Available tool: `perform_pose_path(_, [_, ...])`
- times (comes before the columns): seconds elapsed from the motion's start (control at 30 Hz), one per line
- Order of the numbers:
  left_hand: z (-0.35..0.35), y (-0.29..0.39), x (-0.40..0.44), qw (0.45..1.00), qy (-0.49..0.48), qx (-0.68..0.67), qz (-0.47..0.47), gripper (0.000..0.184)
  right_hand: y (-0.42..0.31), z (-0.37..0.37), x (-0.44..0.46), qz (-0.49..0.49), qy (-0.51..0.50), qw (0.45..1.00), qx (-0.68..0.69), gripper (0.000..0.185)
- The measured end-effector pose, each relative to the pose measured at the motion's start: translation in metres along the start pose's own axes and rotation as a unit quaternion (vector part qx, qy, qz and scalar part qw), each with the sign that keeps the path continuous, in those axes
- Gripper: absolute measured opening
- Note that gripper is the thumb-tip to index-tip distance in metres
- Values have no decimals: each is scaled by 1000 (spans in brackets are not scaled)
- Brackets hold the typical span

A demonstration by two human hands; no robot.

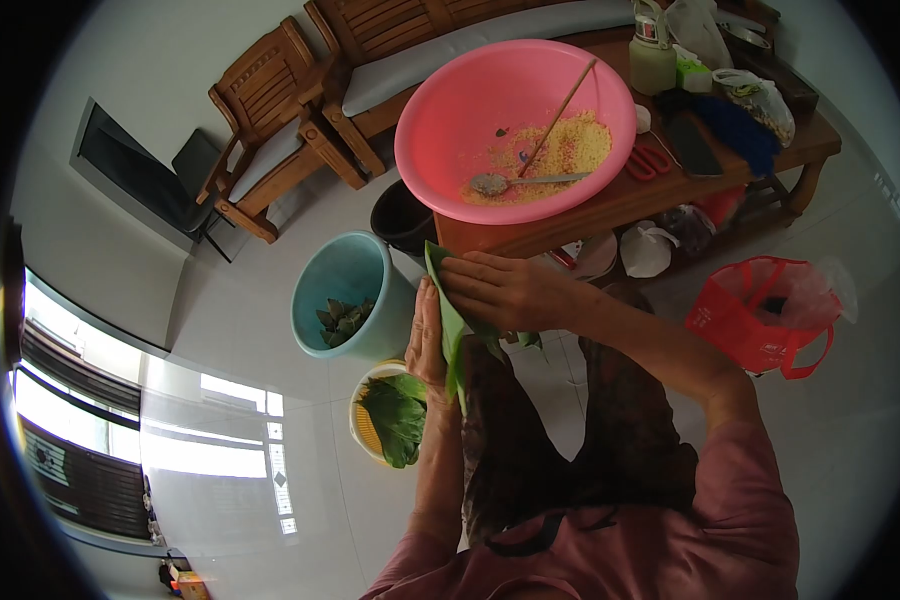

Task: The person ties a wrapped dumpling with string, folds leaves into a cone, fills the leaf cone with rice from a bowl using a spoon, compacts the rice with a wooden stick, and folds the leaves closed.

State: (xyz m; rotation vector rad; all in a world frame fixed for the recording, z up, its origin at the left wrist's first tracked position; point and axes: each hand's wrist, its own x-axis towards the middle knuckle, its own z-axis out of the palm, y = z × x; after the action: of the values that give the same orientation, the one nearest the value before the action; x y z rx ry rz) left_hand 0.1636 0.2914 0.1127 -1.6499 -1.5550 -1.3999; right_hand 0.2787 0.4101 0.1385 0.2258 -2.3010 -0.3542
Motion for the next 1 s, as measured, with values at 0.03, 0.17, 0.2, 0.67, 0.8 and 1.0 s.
perform_pose_path(0.03, [0, -2, -2, 1000, -4, 0, 9, 40, 1, 1, 0, -1, -2, 1000, 8, 39])
perform_pose_path(0.17, [-4, -3, -5, 998, -58, 11, 30, 39, 2, 6, -3, 15, 5, 999, 49, 42])
perform_pose_path(0.2, [-4, -2, -6, 998, -57, 7, 31, 40, 2, 6, -4, 22, 10, 998, 61, 42])
perform_pose_path(0.67, [-21, 20, 4, 998, -38, 4, 50, 38, 0, 0, 0, 49, 175, 961, 210, 21])
perform_pose_path(0.8, [-23, 29, 5, 994, 17, -96, -41, 35, -5, -11, 4, 110, 166, 937, 286, 26])
perform_pose_path(1.0, [-17, 35, 3, 824, 251, -291, -416, 28, -9, -16, 22, 296, 150, 876, 350, 32])
